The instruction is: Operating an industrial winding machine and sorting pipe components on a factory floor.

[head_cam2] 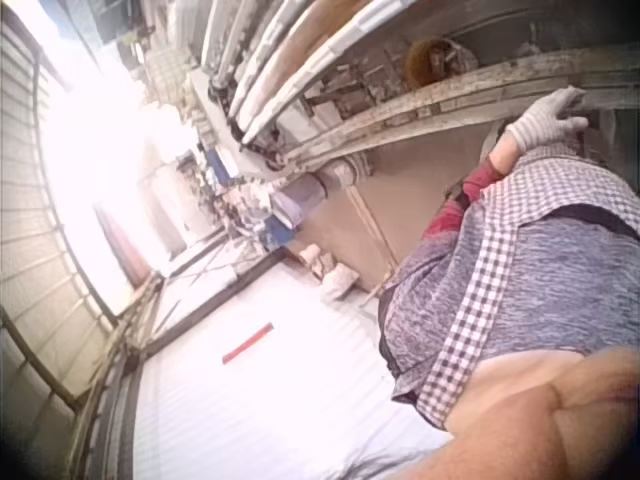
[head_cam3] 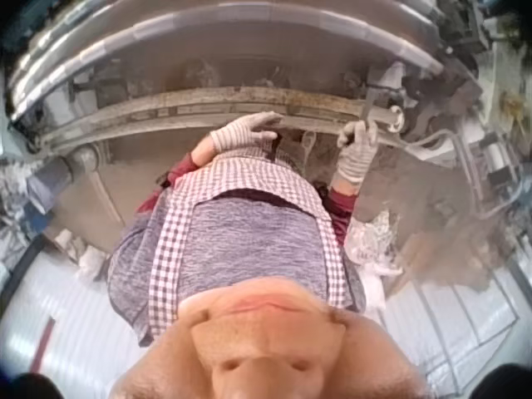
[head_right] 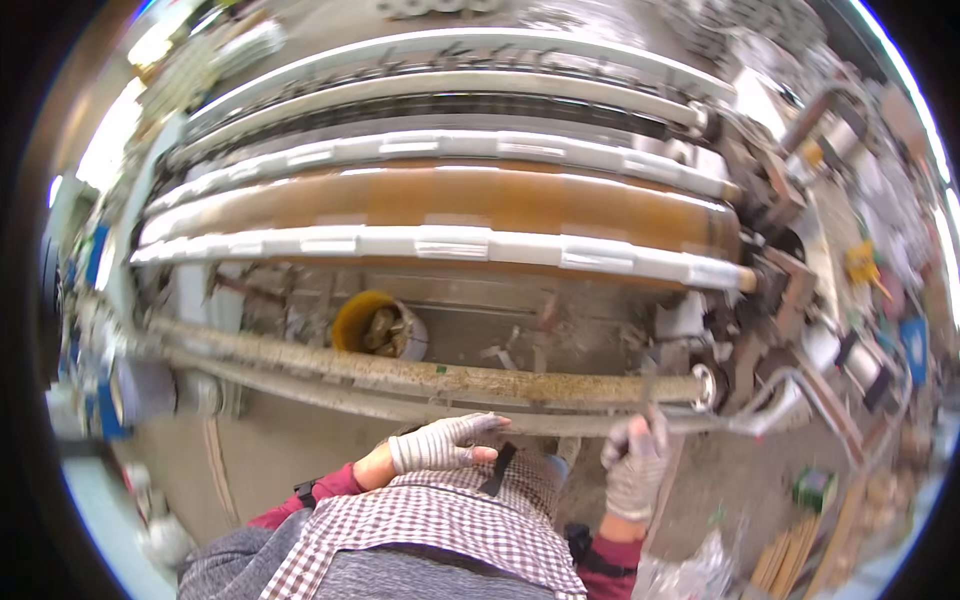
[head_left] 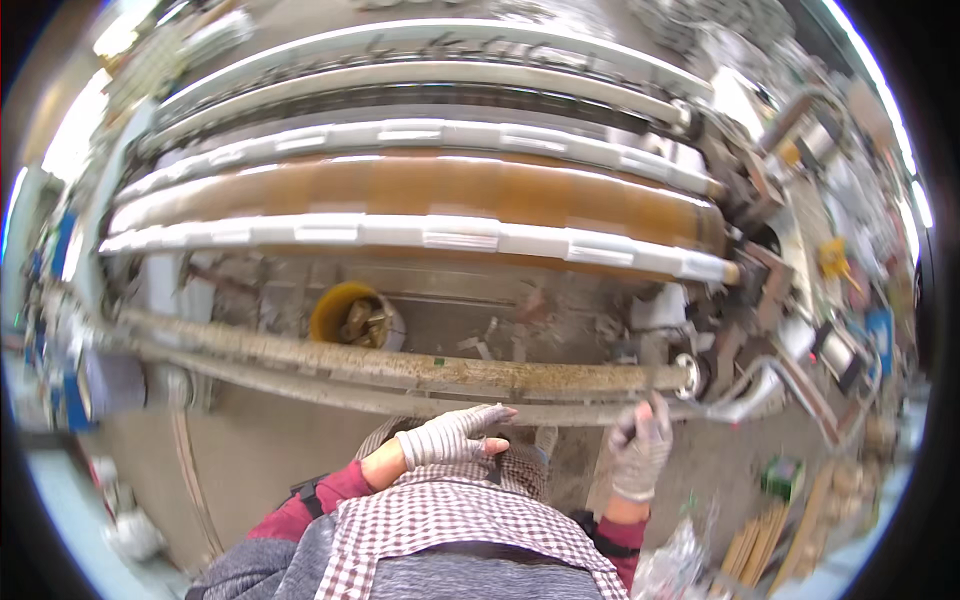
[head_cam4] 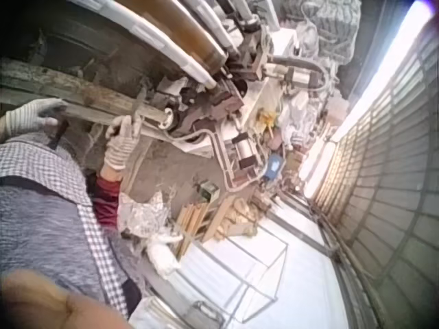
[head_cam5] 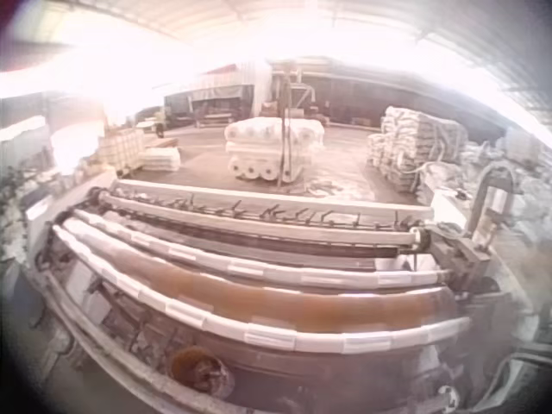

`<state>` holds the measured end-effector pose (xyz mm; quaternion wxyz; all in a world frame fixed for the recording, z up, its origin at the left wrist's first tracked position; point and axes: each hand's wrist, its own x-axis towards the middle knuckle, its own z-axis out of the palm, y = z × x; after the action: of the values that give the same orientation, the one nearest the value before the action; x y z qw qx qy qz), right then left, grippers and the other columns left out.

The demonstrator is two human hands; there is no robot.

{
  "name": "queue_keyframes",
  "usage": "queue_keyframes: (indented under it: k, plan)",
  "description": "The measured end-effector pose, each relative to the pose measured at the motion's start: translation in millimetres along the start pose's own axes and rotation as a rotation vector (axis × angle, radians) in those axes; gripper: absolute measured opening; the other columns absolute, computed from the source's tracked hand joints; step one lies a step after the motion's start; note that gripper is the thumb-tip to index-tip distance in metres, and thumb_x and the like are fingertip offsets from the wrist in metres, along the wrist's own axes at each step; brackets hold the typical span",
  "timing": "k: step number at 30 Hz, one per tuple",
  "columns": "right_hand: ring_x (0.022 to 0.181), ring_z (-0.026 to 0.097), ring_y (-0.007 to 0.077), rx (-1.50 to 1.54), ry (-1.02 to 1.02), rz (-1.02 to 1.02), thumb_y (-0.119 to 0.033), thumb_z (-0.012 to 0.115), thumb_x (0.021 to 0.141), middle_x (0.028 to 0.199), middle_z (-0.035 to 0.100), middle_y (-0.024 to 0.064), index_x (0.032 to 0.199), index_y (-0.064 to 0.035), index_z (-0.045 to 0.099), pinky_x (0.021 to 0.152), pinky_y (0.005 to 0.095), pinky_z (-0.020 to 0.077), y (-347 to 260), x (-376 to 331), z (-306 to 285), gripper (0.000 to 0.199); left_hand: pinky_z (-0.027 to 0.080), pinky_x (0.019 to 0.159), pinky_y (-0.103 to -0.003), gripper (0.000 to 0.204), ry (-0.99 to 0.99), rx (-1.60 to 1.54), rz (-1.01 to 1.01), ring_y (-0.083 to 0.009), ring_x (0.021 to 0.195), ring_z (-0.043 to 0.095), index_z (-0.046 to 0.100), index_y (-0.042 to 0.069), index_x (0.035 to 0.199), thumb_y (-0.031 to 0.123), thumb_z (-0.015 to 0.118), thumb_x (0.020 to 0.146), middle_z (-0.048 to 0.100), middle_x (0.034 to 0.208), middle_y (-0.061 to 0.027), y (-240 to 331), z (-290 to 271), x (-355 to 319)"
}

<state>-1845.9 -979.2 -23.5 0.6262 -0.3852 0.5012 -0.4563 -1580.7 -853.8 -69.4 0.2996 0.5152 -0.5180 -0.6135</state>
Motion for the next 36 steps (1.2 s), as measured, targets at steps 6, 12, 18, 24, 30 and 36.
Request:
queue_keyframes:
  k: [6, 12, 18, 24, 30, 36]
  plan:
    - [0.051, 0.042, 0.0054, -0.276, -0.053, -0.213, -0.019, 0.059, 0.098, 0.066, 0.049, -0.0028, 0.125, -0.0034, 0.055, 0.046, 0.02, 0.035, -58, 39, 127, 0.031, 0.036, 0.112, -0.04, 0.066, -0.251, -0.147, -0.027, -0.0273, 0.135, 0.045, 0.038, 0.01, 0.147, 0.046, 0.059, 0.095, 0.049, 0.144, -0.0158, 7, -41, -15]
    - [0.075, 0.067, 0.0324, -1.087, -0.076, -0.665, -0.014, 0.058, 0.092, 0.082, 0.066, 0.0183, 0.123, -0.0117, 0.06, 0.067, 0.044, 0.0505, -83, 160, 200, 0.031, 0.037, 0.11, -0.041, 0.065, -0.377, -0.054, -0.017, -0.0314, 0.135, 0.043, 0.04, 0.01, 0.146, 0.047, 0.058, 0.095, 0.048, 0.143, -0.0184, -13, -40, -14]
    - [0.086, 0.065, 0.0401, -1.326, -0.029, -0.763, -0.018, 0.056, 0.091, 0.092, 0.069, 0.0196, 0.118, -0.0148, 0.063, 0.077, 0.0505, 0.0512, -55, 230, 238, 0.028, 0.037, 0.11, -0.042, 0.067, -0.342, -0.177, -0.07, -0.034, 0.134, 0.044, 0.042, 0.009, 0.145, 0.051, 0.056, 0.095, 0.048, 0.142, -0.0196, -32, -48, -23]
    - [0.086, 0.066, 0.0392, -1.425, 0.028, -0.57, -0.018, 0.056, 0.091, 0.092, 0.069, 0.0188, 0.123, -0.0176, 0.062, 0.077, 0.0507, 0.0514, -46, 238, 243, 0.033, 0.039, 0.108, -0.041, 0.068, -0.285, -0.124, -0.084, -0.0344, 0.132, 0.047, 0.043, 0.007, 0.144, 0.052, 0.056, 0.094, 0.05, 0.14, -0.0204, -39, -58, -27]
    - [0.097, 0.063, 0.04, -1.464, 0.038, -0.493, -0.019, 0.057, 0.092, 0.105, 0.068, 0.0194, 0.124, -0.0178, 0.063, 0.086, 0.0484, 0.0489, -44, 241, 248, 0.033, 0.039, 0.108, -0.041, 0.067, -0.275, -0.116, -0.096, -0.0345, 0.131, 0.047, 0.043, 0.009, 0.144, 0.051, 0.057, 0.094, 0.051, 0.139, -0.0198, -39, -60, -27]
    - [0.092, 0.067, 0.0348, -1.468, 0.038, -0.467, -0.027, 0.048, 0.097, 0.094, 0.071, 0.0156, 0.123, -0.0173, 0.062, 0.082, 0.0473, 0.051, -40, 249, 246, 0.03, 0.04, 0.108, -0.04, 0.064, -0.248, -0.124, -0.103, -0.0337, 0.13, 0.048, 0.045, 0.009, 0.143, 0.048, 0.059, 0.094, 0.053, 0.137, -0.0197, -43, -61, -26]
